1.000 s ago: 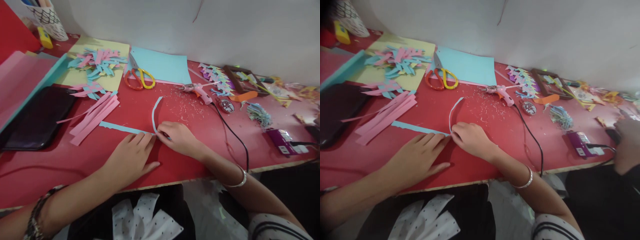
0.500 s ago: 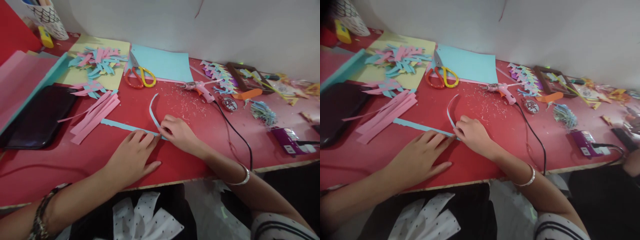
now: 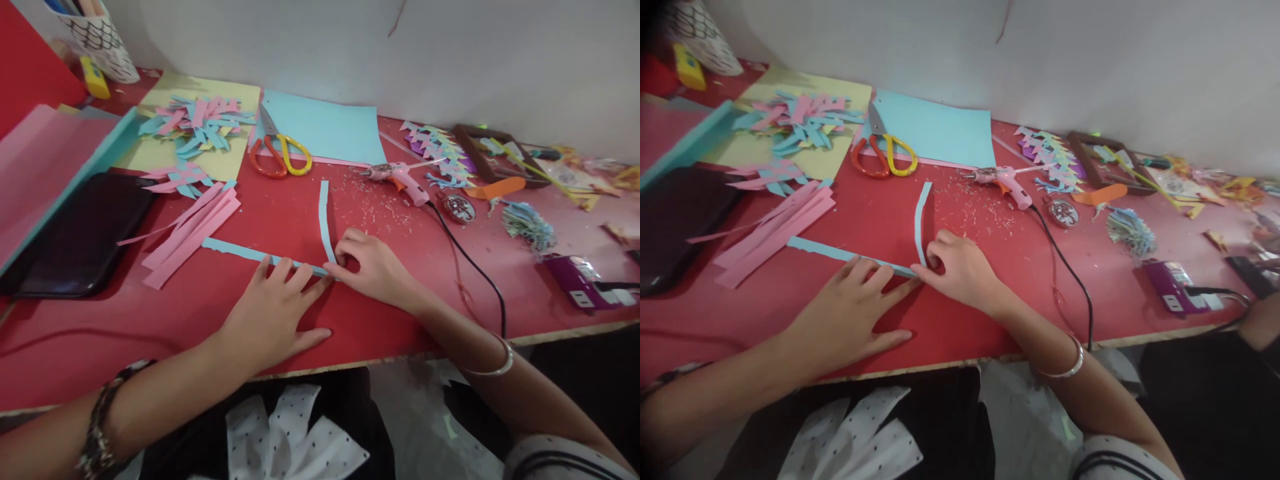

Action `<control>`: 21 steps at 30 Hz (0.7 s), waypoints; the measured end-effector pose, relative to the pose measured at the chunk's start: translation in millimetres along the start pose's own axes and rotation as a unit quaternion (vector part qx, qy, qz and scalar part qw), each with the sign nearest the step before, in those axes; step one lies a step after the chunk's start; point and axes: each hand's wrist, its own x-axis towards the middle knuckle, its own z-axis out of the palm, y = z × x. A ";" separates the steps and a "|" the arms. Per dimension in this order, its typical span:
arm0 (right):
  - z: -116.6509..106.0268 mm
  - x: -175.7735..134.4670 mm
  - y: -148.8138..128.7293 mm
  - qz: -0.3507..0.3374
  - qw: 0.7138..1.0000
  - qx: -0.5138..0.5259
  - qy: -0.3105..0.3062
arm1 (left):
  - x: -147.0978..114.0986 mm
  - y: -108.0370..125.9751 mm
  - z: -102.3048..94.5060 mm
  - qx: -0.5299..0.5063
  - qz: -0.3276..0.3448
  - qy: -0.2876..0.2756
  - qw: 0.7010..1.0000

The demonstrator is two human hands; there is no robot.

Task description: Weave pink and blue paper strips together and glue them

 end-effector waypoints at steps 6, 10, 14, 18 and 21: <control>1.0 -6.2 0.2 -0.018 0.999 -0.015 -0.026 | 4.7 4.2 -2.0 -0.003 -0.023 -0.014 1.000; 1.5 -6.7 4.0 -0.006 0.999 -0.019 -0.029 | 4.9 5.5 -1.5 -0.009 -0.030 -0.018 0.999; -1.4 -9.1 12.5 0.012 0.999 -0.029 -0.031 | 5.0 5.7 -1.2 -0.012 -0.030 -0.019 0.999; -5.1 -13.2 22.2 0.025 0.999 -0.034 -0.007 | 4.8 6.0 -1.6 -0.005 -0.027 -0.010 1.000; -6.7 -16.9 20.6 0.019 1.000 -0.010 0.014 | 4.2 5.4 -0.3 0.003 -0.027 -0.001 1.000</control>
